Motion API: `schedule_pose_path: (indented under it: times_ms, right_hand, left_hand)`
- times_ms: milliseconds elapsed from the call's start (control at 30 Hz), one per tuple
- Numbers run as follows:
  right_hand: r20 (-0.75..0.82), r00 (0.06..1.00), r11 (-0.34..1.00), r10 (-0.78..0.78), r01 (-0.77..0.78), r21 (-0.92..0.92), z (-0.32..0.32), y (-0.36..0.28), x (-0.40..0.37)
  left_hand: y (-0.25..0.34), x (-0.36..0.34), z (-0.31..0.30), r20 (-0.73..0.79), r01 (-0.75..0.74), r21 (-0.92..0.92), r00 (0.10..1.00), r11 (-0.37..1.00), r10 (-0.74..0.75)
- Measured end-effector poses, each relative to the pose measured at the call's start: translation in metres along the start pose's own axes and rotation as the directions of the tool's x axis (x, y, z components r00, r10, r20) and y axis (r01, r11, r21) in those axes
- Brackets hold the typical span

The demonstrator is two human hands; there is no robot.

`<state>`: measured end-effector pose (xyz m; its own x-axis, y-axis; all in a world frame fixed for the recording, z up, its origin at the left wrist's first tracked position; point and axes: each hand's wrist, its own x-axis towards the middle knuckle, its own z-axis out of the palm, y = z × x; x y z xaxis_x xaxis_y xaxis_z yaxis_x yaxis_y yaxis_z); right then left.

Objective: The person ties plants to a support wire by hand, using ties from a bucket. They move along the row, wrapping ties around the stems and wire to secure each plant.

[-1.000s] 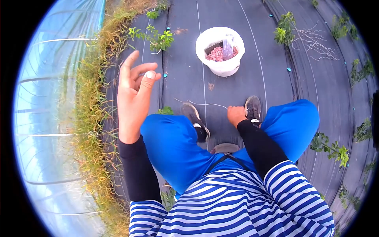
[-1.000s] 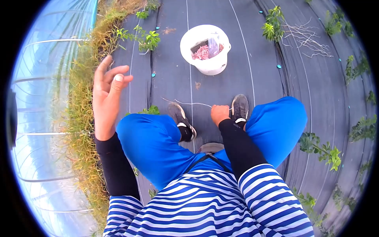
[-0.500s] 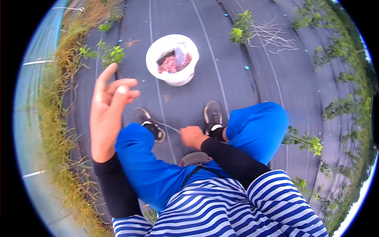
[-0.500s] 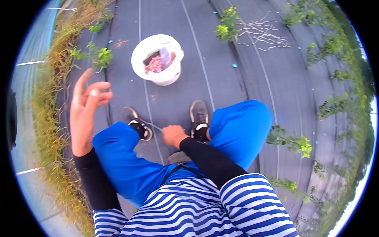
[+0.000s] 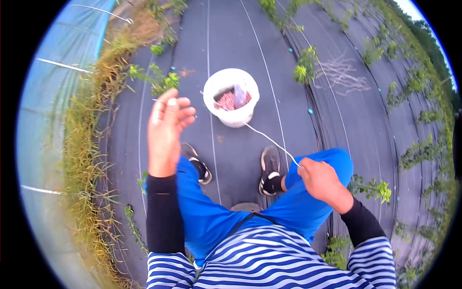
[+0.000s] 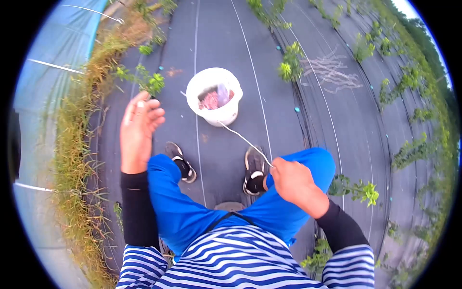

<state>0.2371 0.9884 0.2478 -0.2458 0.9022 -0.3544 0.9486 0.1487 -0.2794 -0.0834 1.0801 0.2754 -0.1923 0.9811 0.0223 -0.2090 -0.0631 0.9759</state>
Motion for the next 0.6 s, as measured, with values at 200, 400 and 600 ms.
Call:
schedule_pose_path:
  times_ms: [200,400,600]
  right_hand:
    - [-0.164,0.983,0.875,-0.083,0.15,0.46,0.011,-0.029,-0.023]
    - [-0.151,0.965,0.631,-0.213,0.254,0.733,0.041,-0.058,-0.025]
    - [-0.087,0.992,0.48,-0.096,0.123,0.869,0.056,-0.075,-0.013]
  left_hand:
    - [-0.065,-0.039,0.047,0.171,0.521,-0.504,0.842,0.689,-0.512]
    - [-0.064,-0.04,0.053,0.096,0.267,-0.72,0.952,0.64,-0.289]
    - [-0.035,-0.036,0.048,-0.1,0.053,-0.628,0.984,0.776,-0.147]
